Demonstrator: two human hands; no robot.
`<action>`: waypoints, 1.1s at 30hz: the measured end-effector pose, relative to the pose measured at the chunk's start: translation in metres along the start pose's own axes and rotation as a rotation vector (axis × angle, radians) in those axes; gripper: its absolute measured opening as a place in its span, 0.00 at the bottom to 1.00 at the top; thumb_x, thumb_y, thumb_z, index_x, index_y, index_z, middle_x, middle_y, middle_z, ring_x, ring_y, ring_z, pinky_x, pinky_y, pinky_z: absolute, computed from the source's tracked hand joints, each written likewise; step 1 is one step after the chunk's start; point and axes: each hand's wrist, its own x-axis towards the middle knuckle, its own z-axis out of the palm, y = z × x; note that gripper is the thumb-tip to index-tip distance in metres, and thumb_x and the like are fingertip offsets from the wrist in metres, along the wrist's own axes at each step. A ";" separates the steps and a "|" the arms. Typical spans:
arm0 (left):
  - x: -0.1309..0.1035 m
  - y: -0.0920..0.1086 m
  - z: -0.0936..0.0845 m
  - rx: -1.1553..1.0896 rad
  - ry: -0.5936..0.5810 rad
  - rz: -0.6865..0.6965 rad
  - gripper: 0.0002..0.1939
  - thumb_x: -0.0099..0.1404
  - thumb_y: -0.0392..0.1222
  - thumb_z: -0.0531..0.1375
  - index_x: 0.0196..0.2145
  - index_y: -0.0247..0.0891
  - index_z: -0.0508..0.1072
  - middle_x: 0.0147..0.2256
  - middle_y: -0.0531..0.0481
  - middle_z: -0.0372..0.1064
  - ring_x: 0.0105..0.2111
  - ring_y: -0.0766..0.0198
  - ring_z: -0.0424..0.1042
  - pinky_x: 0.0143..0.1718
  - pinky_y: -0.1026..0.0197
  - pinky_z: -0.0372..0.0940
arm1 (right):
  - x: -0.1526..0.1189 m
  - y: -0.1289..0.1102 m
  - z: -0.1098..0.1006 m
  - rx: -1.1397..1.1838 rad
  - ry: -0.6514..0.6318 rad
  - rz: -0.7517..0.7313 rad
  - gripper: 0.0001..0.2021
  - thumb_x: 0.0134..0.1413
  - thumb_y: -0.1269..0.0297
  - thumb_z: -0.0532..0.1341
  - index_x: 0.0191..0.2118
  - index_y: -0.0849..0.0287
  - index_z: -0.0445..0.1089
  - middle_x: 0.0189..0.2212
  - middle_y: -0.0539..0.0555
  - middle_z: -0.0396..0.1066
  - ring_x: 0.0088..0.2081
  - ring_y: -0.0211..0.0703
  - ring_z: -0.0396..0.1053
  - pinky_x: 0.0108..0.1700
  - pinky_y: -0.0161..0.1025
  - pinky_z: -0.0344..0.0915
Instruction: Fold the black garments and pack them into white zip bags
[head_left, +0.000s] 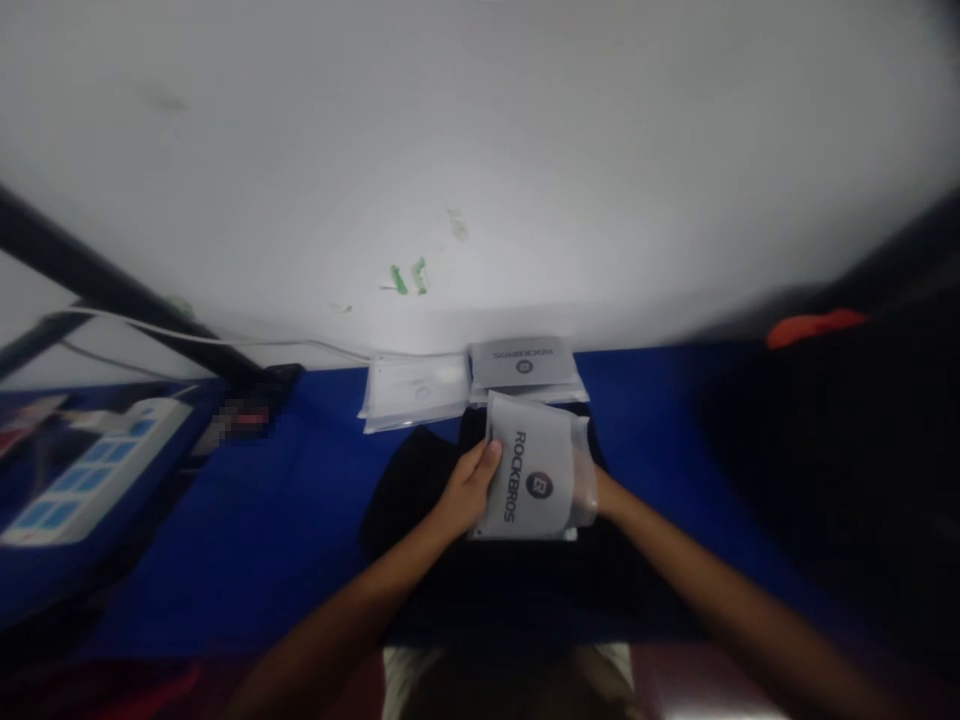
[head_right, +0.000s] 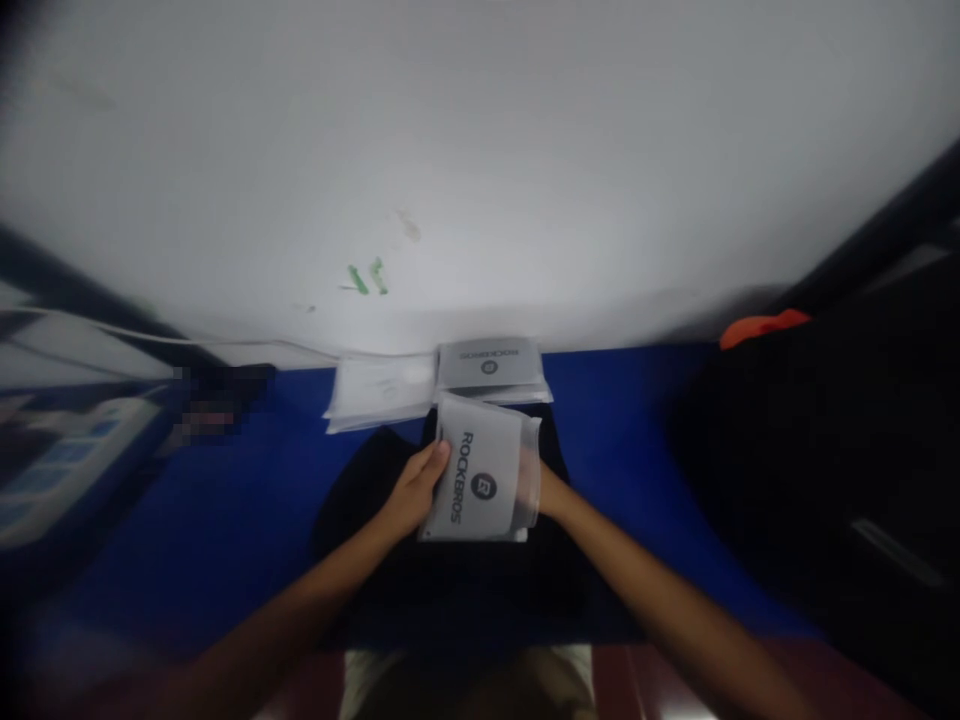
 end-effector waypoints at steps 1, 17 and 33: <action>0.000 0.000 0.000 0.003 -0.004 0.001 0.30 0.60 0.66 0.58 0.41 0.34 0.76 0.29 0.48 0.74 0.27 0.63 0.70 0.29 0.64 0.65 | 0.002 -0.002 -0.004 0.009 -0.057 -0.004 0.18 0.33 0.50 0.73 0.29 0.58 0.76 0.29 0.56 0.76 0.35 0.53 0.74 0.41 0.50 0.73; 0.007 0.001 -0.009 -0.039 -0.250 -0.057 0.27 0.54 0.45 0.70 0.50 0.34 0.71 0.46 0.42 0.74 0.43 0.54 0.74 0.45 0.56 0.68 | 0.003 -0.013 0.008 0.433 0.137 0.229 0.15 0.43 0.53 0.70 0.34 0.58 0.74 0.31 0.56 0.78 0.34 0.55 0.75 0.37 0.51 0.74; 0.017 -0.004 -0.014 -0.142 -0.259 -0.249 0.24 0.57 0.57 0.65 0.36 0.29 0.73 0.30 0.40 0.75 0.23 0.61 0.75 0.22 0.61 0.69 | 0.012 -0.007 0.011 0.680 0.123 0.157 0.08 0.50 0.61 0.69 0.36 0.57 0.75 0.39 0.52 0.78 0.44 0.45 0.75 0.52 0.46 0.70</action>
